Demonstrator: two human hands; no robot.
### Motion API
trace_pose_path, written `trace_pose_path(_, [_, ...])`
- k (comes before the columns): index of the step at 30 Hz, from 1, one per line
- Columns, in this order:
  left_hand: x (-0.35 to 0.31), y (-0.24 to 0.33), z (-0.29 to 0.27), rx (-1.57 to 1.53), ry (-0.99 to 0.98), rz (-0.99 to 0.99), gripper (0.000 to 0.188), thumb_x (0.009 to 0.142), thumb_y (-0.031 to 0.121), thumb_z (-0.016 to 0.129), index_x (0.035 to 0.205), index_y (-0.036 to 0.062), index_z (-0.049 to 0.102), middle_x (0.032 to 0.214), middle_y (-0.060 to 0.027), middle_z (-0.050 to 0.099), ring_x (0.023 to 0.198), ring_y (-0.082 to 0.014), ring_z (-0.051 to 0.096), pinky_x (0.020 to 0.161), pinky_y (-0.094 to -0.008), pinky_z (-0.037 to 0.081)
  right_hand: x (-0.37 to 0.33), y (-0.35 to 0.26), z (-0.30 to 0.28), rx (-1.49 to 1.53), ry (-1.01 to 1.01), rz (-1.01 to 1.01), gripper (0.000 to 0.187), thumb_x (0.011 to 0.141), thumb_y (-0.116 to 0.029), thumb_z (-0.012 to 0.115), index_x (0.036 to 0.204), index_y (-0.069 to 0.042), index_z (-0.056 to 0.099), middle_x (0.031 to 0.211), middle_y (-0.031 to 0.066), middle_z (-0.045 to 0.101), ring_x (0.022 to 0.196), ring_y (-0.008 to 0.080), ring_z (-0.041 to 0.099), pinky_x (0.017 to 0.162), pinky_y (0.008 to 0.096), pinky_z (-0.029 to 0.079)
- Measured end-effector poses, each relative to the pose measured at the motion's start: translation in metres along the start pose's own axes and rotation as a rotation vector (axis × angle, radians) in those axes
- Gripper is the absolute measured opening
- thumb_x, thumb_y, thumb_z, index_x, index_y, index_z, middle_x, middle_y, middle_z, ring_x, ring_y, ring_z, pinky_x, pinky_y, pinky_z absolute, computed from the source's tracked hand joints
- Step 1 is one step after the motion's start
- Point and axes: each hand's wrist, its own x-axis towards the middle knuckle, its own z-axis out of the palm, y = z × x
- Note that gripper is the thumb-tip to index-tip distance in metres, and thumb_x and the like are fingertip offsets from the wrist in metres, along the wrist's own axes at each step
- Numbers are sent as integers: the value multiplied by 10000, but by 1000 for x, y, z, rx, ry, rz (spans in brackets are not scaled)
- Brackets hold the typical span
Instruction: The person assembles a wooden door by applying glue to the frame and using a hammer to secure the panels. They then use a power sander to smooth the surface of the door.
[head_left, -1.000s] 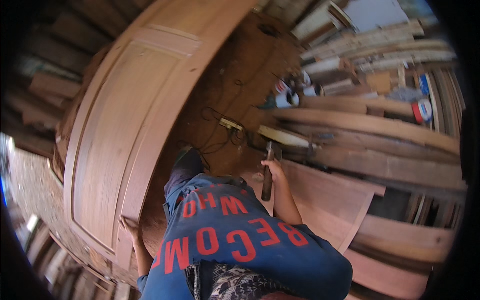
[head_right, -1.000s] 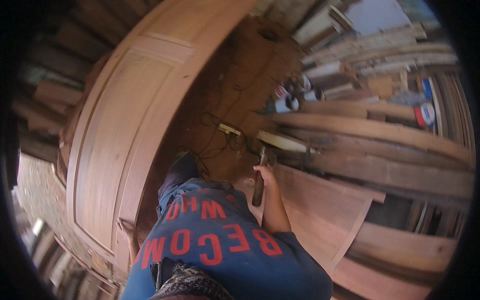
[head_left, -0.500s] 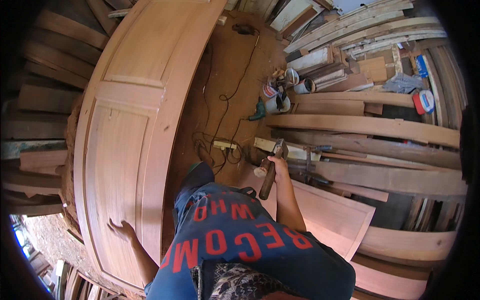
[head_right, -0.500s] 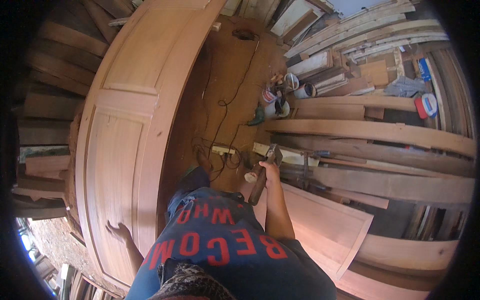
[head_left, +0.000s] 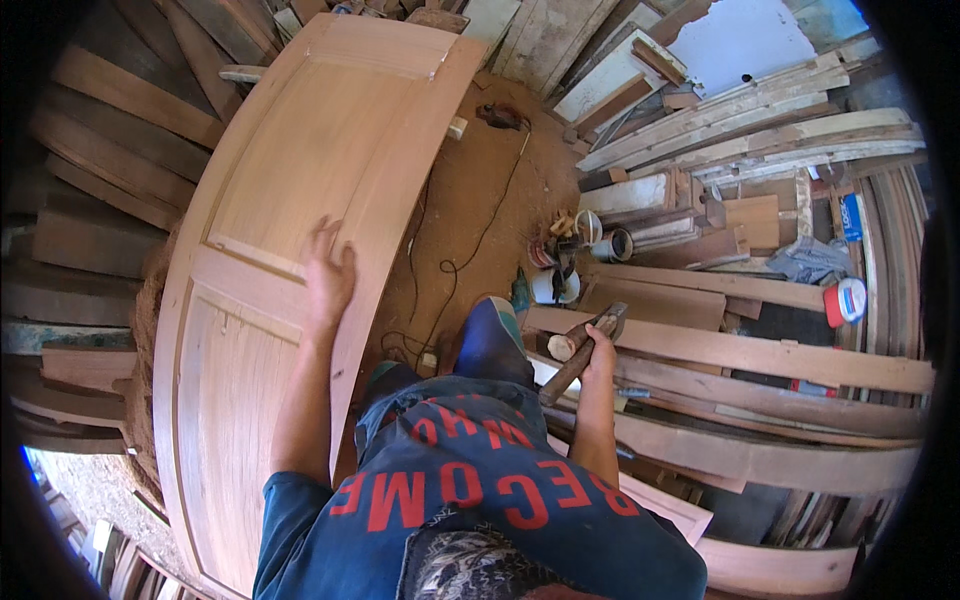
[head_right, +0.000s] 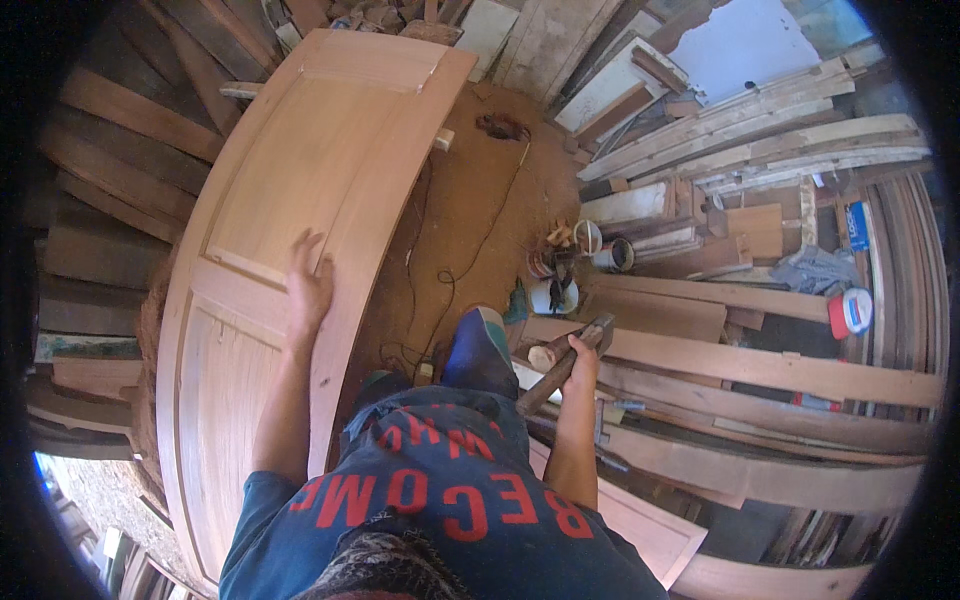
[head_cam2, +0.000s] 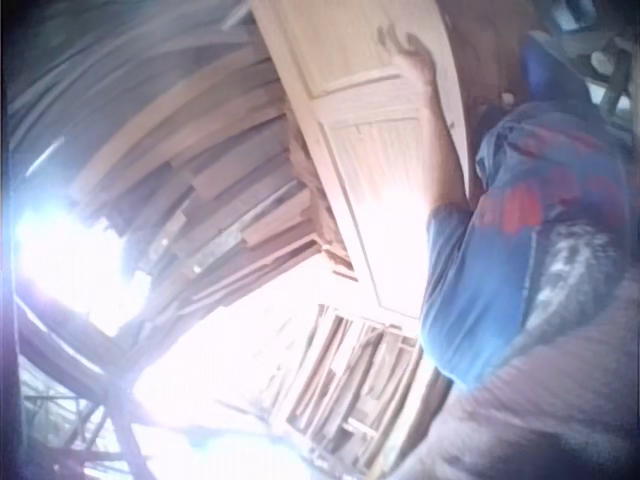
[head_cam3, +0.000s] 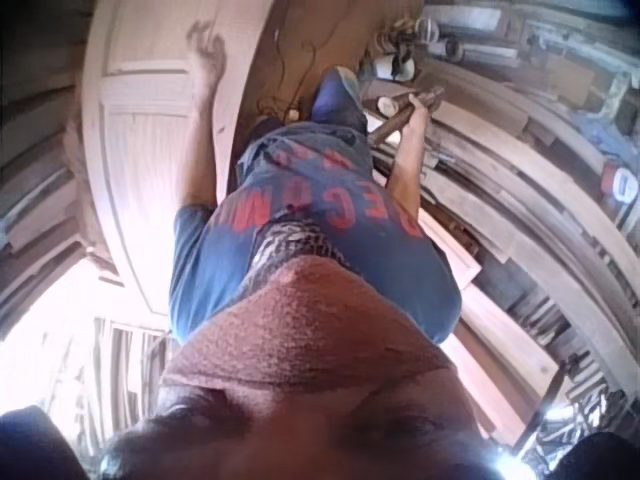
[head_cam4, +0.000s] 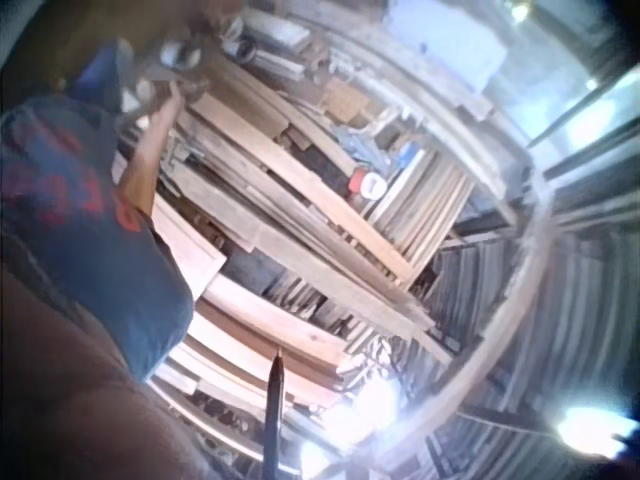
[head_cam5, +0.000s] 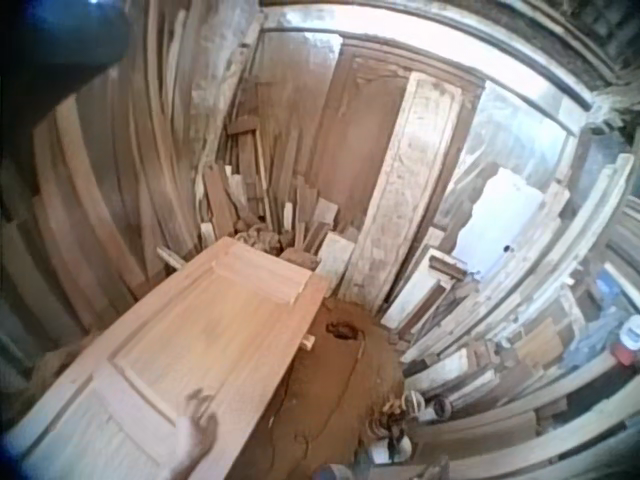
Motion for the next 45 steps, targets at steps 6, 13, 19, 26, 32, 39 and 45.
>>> trace_pose_path(6, [99, 55, 120, -118, -128, 49, 362, 934, 37, 665, 1295, 27, 644, 1458, -297, 538, 1355, -495, 517, 1135, -505, 447, 83, -63, 102, -65, -80, -107, 264, 907, -72, 691, 1146, 19, 628, 983, 182, 735, 844, 308, 734, 773, 431, 642])
trace_pose_path(13, [273, 41, 302, 232, 7, 70, 493, 969, 192, 676, 1407, 6, 549, 1515, -292, 477, 1393, -492, 452, 1159, -571, 380, 341, -82, 212, -218, -105, 53, 509, 796, -36, 814, 1264, 1, 618, 1079, 124, 716, 958, 287, 688, 877, 430, 546])
trace_pose_path(19, [307, -9, 401, 774, 15, -196, 682, 1041, 353, 589, 1593, 21, 364, 1623, -267, 377, 1540, -452, 270, 1217, -605, 257, 604, -23, 246, -461, -95, 252, 843, 807, -127, 849, 1541, 14, 459, 1405, 170, 618, 1225, 329, 616, 1047, 449, 467])
trace_pose_path(26, [273, -42, 351, 889, -45, -172, 576, 1126, 424, 434, 1646, 226, 283, 1695, -225, 218, 1541, -405, 292, 1254, -530, 308, 865, 67, 215, -891, 203, 147, 663, 777, -108, 808, 1379, 44, 575, 1191, 213, 695, 1062, 302, 665, 911, 457, 520])
trace_pose_path(32, [255, -26, 204, 745, -12, -523, 727, 1048, 601, 485, 1608, 156, 356, 1632, -223, 333, 1519, -381, 337, 1229, -556, 340, 1048, 133, 123, -1339, 152, -121, 511, 790, -181, 762, 1226, 61, 650, 957, 242, 736, 931, 403, 716, 821, 494, 559])
trace_pose_path(39, [300, -42, 327, 911, -72, -504, 728, 1052, 592, 487, 1602, 132, 361, 1633, -216, 337, 1522, -378, 331, 1231, -556, 334, 1156, 116, 31, -1557, 277, -135, 721, 771, -349, 822, 1305, 86, 608, 1138, 327, 716, 1109, 488, 681, 969, 516, 541])
trace_pose_path(45, [312, -57, 348, 947, -136, -516, 729, 1054, 584, 487, 1596, 112, 364, 1634, -210, 339, 1524, -375, 326, 1232, -556, 328, 1147, 118, 67, -1866, 295, -385, 659, 835, -290, 780, 1394, -4, 581, 1272, 272, 667, 1220, 436, 621, 1028, 508, 511])
